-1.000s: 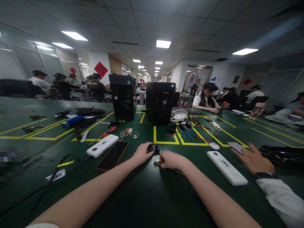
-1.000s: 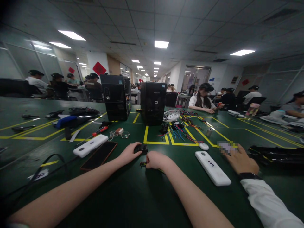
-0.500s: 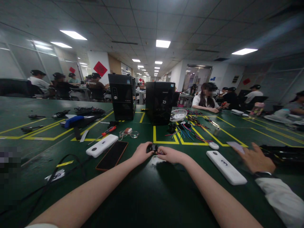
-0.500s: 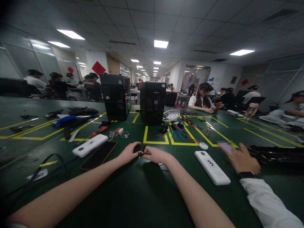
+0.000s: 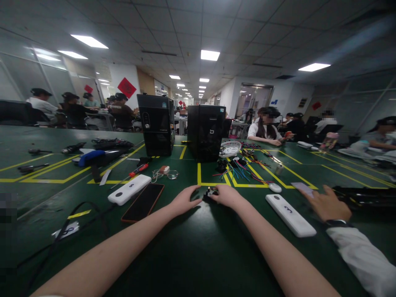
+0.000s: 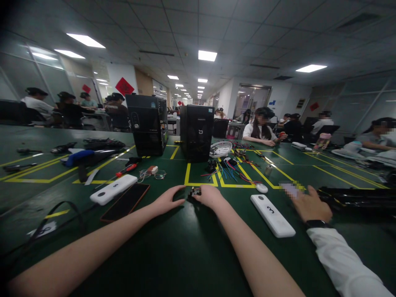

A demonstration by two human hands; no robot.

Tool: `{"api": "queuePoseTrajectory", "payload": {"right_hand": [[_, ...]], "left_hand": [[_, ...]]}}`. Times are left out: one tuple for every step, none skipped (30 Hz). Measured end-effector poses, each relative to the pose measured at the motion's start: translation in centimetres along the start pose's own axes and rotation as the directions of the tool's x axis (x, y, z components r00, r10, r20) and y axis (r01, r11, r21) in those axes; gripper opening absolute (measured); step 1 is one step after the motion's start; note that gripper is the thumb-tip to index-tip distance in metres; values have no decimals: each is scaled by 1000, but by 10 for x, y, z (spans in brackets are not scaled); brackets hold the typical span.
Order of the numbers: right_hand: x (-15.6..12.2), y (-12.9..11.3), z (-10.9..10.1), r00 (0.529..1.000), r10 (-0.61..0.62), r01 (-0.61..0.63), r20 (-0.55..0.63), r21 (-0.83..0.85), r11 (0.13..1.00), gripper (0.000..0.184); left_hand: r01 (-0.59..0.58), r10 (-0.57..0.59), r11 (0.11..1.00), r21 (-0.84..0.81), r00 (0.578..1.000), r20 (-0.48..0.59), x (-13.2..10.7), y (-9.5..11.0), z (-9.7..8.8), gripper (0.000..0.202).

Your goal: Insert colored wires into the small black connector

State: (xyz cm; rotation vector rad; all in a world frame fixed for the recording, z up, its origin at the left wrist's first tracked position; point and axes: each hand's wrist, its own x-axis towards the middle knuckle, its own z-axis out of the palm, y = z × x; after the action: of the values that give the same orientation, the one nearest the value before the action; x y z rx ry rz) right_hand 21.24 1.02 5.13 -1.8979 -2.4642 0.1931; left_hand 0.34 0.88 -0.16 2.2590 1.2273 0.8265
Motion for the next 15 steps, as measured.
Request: {"api": "queuePoseTrajectory", "payload": {"right_hand": [[1, 8, -2, 996, 90, -90, 5, -31, 995, 37], [2, 17, -5, 984, 179, -178, 13, -53, 983, 39], [3, 28, -8, 965, 261, -260, 12, -68, 963, 40], [4, 41, -11, 943, 332, -330, 12, -69, 941, 40], [4, 55, -14, 918, 397, -396, 9, -62, 916, 40], [4, 69, -17, 889, 458, -457, 7, -55, 888, 39], [3, 83, -19, 856, 517, -516, 3, -45, 855, 37], [2, 96, -20, 828, 561, -561, 7, -31, 827, 37], [1, 108, -21, 809, 588, -588, -3, -13, 809, 37], [-1, 119, -21, 796, 606, -606, -10, 6, 796, 39], [-2, 128, -21, 792, 611, -611, -12, 14, 792, 41], [-4, 135, -20, 791, 611, -611, -20, 21, 792, 42], [-5, 141, -20, 791, 611, -610, -31, 29, 792, 44], [-6, 145, -19, 792, 609, -608, -52, 35, 793, 46], [-7, 148, -19, 792, 605, -604, -80, 41, 796, 47]], "left_hand": [[8, -8, 1000, 4, 1000, 1, 0, -1, 0, 56], [12, -12, 1000, 8, 1000, 7, 0, -2, 0, 55], [14, -14, 1000, 11, 1000, 14, 0, -2, 0, 55], [14, -14, 1000, 12, 1000, 21, 0, -2, 0, 54], [14, -14, 1000, 12, 1000, 25, -1, -2, -1, 53], [16, -17, 1000, 11, 999, 28, -1, -2, -1, 52], [20, -20, 1000, 9, 999, 31, -1, -1, -2, 52], [24, -24, 1000, 7, 999, 32, -1, 0, -3, 51], [29, -29, 1000, 5, 999, 34, 0, 1, -3, 50], [33, -33, 999, 3, 999, 36, 0, 1, -3, 50], [37, -37, 999, 2, 999, 38, 0, 2, -3, 50], [41, -41, 999, 2, 998, 38, 0, 2, -2, 50], [42, -42, 999, 2, 998, 37, 0, 1, -2, 49], [40, -40, 999, 3, 999, 35, 0, 1, -1, 49], [35, -35, 999, 3, 999, 34, 0, 0, 0, 49]]}}
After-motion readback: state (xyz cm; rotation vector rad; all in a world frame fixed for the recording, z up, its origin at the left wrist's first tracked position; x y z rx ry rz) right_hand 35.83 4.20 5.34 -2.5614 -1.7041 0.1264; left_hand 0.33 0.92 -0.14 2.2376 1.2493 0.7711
